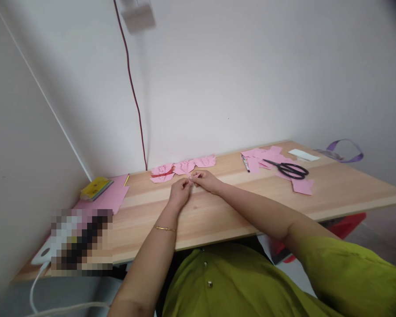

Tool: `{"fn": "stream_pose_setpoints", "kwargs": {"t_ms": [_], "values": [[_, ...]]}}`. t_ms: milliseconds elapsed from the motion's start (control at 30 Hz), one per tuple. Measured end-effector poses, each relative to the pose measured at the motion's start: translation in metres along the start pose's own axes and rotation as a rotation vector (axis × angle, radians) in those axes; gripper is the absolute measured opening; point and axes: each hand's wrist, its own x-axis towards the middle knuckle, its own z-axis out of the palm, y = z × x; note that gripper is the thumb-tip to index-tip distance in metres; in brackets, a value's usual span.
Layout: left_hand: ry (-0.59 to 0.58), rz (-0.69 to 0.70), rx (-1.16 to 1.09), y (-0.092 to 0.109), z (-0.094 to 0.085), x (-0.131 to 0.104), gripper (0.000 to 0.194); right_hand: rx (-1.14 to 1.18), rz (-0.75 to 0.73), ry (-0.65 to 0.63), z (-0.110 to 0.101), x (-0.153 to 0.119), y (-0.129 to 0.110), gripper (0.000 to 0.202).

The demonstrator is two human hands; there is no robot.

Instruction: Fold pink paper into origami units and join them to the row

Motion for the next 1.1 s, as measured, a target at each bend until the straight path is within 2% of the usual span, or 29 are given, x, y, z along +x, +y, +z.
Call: {"fn": "stream_pose_setpoints", "kwargs": {"t_ms": [600, 1100], "values": [[0.016, -0.039, -0.014, -0.0051, 0.0029, 0.0016, 0.014, -0.037, -0.026, 0.012, 0.0019, -0.0020, -0.0025, 0.037], [0.035, -0.094, -0.146, -0.0074, 0.0038, 0.0022, 0.014, -0.101, -0.069, -0.007, 0.0009, -0.0021, 0.0008, 0.033]]}}
